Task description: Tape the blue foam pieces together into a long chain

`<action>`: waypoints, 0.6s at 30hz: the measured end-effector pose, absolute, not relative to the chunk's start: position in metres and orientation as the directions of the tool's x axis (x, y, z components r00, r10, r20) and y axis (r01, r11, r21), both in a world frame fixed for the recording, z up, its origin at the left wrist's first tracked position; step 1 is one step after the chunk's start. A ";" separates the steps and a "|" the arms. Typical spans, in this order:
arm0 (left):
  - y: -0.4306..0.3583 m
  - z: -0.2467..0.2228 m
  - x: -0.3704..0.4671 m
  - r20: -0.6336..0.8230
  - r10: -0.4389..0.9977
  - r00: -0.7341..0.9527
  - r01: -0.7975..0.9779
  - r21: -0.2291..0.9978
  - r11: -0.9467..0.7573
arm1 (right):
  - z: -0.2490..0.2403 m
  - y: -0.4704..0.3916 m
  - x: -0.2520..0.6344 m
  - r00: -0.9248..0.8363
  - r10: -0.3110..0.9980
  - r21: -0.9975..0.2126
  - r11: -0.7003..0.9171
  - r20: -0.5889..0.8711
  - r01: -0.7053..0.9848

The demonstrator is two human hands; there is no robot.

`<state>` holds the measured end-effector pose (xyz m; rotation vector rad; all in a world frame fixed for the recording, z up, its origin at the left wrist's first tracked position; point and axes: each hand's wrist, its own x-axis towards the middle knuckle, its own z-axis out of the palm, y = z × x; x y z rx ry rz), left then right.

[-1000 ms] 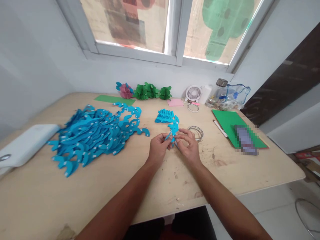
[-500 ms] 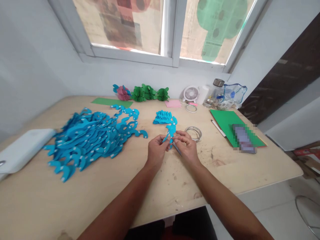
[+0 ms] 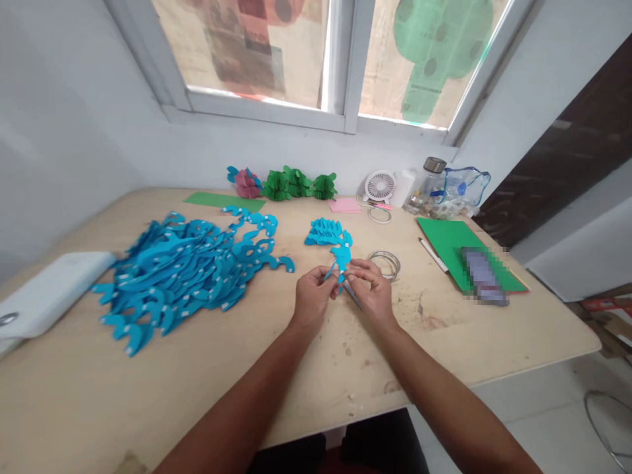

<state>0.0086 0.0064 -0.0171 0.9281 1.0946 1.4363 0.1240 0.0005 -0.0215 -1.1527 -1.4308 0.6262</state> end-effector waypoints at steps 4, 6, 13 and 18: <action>0.008 -0.017 0.005 -0.042 0.981 -0.187 -0.301 0.954 -0.017 | -0.022 0.003 0.127 0.177 0.884 -0.883 0.378 0.434 0.279; 0.009 -0.017 0.004 -0.061 0.972 -0.226 -0.316 0.948 -0.014 | -0.022 0.004 0.129 0.223 0.878 -0.896 0.370 0.424 0.248; 0.006 -0.014 0.006 0.000 0.981 -0.192 -0.261 0.964 -0.051 | -0.021 0.004 0.128 0.148 0.915 -0.913 0.339 0.377 0.226; 0.003 -0.014 0.008 0.052 0.982 -0.181 -0.224 0.970 -0.093 | -0.022 0.004 0.128 0.150 0.923 -0.921 0.315 0.354 0.229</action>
